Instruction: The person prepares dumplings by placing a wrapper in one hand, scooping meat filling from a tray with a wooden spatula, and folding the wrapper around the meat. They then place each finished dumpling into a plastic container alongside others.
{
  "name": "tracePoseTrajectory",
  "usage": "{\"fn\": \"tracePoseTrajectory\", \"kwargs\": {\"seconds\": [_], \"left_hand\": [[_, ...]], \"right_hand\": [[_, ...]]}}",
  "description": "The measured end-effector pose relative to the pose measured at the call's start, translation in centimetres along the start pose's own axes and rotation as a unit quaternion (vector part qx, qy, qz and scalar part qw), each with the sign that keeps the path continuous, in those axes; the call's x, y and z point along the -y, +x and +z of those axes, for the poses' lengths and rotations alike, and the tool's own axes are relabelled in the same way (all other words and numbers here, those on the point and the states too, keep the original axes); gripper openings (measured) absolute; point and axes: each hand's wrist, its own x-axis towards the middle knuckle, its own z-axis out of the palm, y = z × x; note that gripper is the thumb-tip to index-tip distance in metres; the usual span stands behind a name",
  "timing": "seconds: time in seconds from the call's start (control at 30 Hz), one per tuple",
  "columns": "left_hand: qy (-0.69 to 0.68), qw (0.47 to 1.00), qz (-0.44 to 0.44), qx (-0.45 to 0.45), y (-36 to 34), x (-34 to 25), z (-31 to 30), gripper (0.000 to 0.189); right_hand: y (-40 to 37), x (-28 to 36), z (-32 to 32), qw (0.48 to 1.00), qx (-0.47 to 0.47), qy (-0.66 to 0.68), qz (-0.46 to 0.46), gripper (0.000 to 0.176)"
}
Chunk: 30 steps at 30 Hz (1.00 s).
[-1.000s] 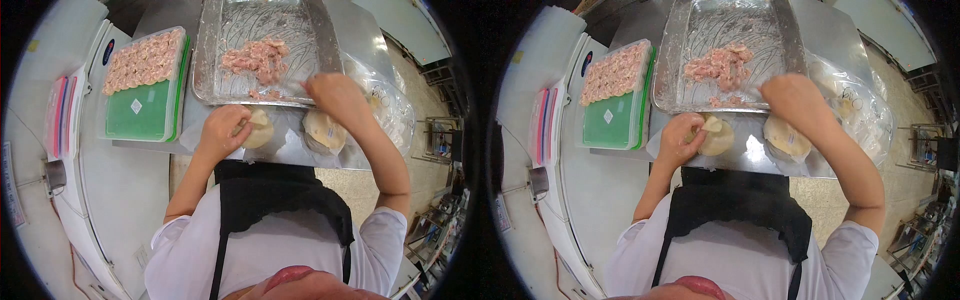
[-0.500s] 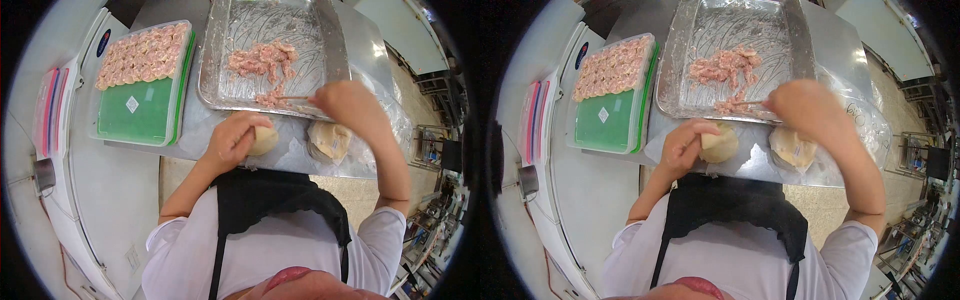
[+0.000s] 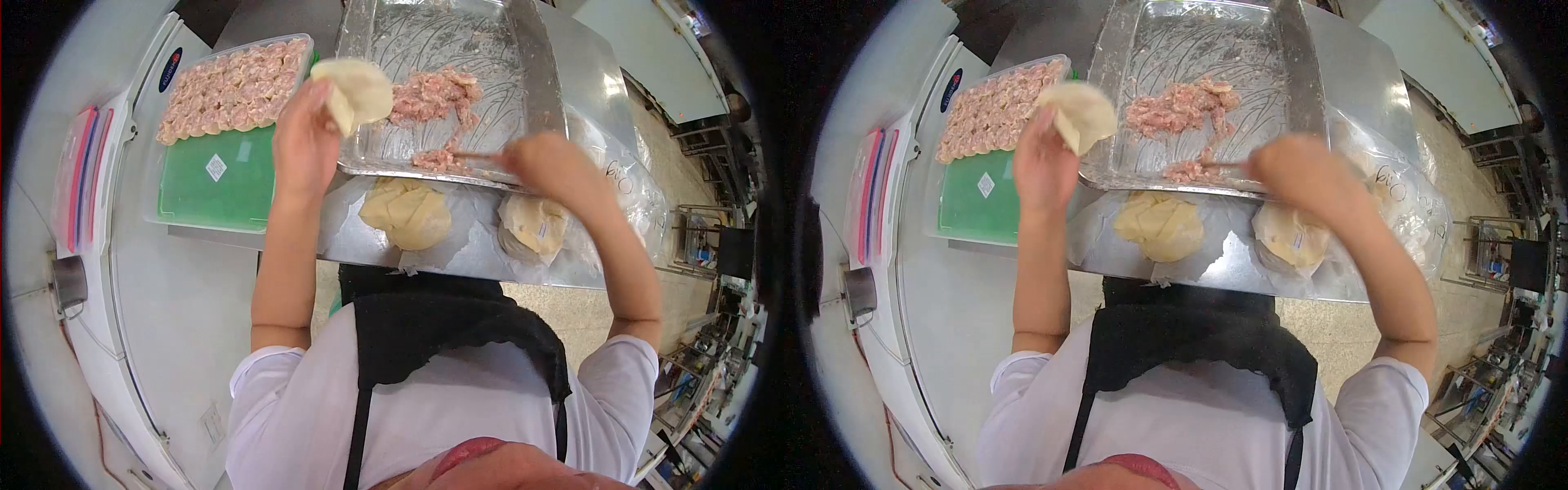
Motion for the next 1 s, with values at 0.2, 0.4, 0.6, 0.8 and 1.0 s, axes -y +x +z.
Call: {"fn": "tracePoseTrajectory", "kwargs": {"seconds": [0.2,0.4,0.6,0.8,1.0], "left_hand": [[0.225,0.967,0.121,-0.009,3.3,3.2,-0.3,0.021],[0.178,0.976,0.127,-0.013,3.7,3.3,-2.2,0.019],[0.187,0.976,0.111,-0.017,3.3,3.5,-1.7,0.024],[0.122,0.987,0.09,-0.052,3.5,3.6,-2.5,0.025],[0.205,0.978,0.033,0.002,3.5,3.0,-1.7,0.031]], "right_hand": [[-1.6,0.2,-4.4,0.997,0.036,-0.037,0.051,0.024],[0.7,4.5,-0.3,0.999,-0.025,0.041,-0.005,0.033],[2.0,1.9,-0.6,0.932,0.021,0.361,-0.006,0.035],[1.3,-0.4,-0.2,0.942,0.023,0.33,0.054,0.036],[-1.2,0.6,0.3,0.912,-0.013,0.41,0.026,0.035]]}}
